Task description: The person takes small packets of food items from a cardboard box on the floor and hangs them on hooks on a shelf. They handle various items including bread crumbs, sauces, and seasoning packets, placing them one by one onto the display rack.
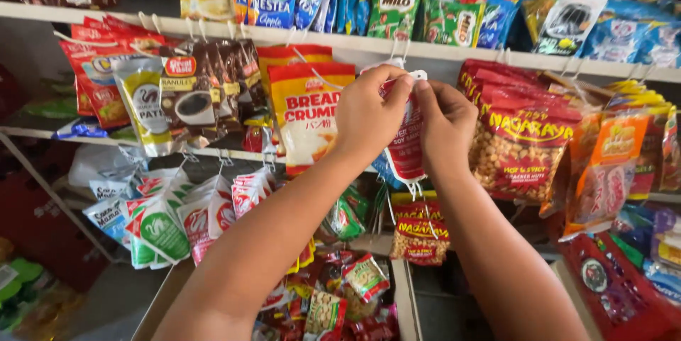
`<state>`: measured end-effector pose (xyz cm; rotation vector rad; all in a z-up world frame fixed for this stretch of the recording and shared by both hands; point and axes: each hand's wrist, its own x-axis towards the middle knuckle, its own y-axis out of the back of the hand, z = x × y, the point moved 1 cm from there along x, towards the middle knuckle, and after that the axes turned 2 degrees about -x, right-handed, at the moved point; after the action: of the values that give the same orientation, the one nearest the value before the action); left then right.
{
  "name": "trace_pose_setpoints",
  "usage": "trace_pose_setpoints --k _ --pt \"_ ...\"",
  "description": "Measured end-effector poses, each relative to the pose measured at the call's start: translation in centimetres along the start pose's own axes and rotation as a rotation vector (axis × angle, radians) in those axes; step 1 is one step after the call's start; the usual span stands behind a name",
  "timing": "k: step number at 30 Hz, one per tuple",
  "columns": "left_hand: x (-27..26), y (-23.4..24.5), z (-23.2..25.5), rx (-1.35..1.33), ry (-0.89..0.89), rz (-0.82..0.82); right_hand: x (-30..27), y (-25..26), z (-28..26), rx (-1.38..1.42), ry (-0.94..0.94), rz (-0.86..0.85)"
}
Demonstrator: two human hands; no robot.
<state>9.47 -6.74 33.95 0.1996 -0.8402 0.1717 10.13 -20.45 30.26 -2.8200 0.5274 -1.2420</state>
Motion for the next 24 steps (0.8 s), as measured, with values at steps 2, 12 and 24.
trace_pose_setpoints --k 2,12,24 --pt "0.6 -1.1 -1.3 -0.018 -0.019 0.049 0.8 -0.3 -0.2 -0.003 0.003 -0.007" --pt "1.5 -3.0 -3.1 0.043 0.05 0.104 2.4 0.4 2.4 -0.071 -0.098 0.026" --pt "1.7 -6.0 -9.3 0.077 -0.12 0.082 0.7 -0.4 9.9 -0.136 0.195 0.133"
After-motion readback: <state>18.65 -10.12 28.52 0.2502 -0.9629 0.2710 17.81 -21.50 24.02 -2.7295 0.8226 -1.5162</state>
